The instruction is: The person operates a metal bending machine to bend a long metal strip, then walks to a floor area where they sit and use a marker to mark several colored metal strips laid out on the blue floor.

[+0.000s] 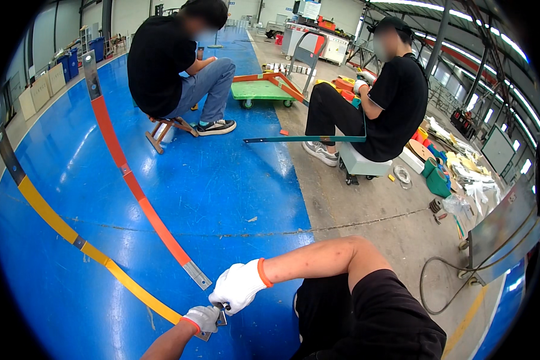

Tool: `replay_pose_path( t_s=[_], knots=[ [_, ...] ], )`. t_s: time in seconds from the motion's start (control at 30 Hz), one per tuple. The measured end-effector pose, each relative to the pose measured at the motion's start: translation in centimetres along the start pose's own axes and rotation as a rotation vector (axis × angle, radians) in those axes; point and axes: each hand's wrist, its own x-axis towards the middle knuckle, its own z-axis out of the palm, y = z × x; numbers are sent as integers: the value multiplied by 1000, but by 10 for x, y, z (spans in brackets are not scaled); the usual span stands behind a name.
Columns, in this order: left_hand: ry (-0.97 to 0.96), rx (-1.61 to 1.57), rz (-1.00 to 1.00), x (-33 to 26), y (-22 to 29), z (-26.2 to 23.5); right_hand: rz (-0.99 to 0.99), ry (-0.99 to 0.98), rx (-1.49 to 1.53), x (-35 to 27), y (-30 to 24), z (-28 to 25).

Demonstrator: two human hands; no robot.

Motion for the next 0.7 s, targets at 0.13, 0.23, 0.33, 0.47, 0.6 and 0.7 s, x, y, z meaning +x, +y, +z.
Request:
replay_pose_path(
  t_s=[0.13, 0.23, 0.33, 0.47, 0.6, 0.7],
  knots=[
    [7, 6, 3, -1, 0, -1, 10, -5, 11, 1, 0, 0],
    [9, 7, 8, -1, 0, -2, 8, 3, 6, 1, 0, 0],
    [2, -5, 5, -2, 0, -3, 1, 8, 9, 1, 0, 0],
    [0, -6, 6, -2, 1, -4, 9, 5, 8, 0, -1, 0],
    [11, -2, 7, -2, 1, -3, 9, 6, 11, -1, -3, -1],
    [21, -1, 11, -2, 0, -3, 12, 9, 15, 0, -2, -2]
  ],
)
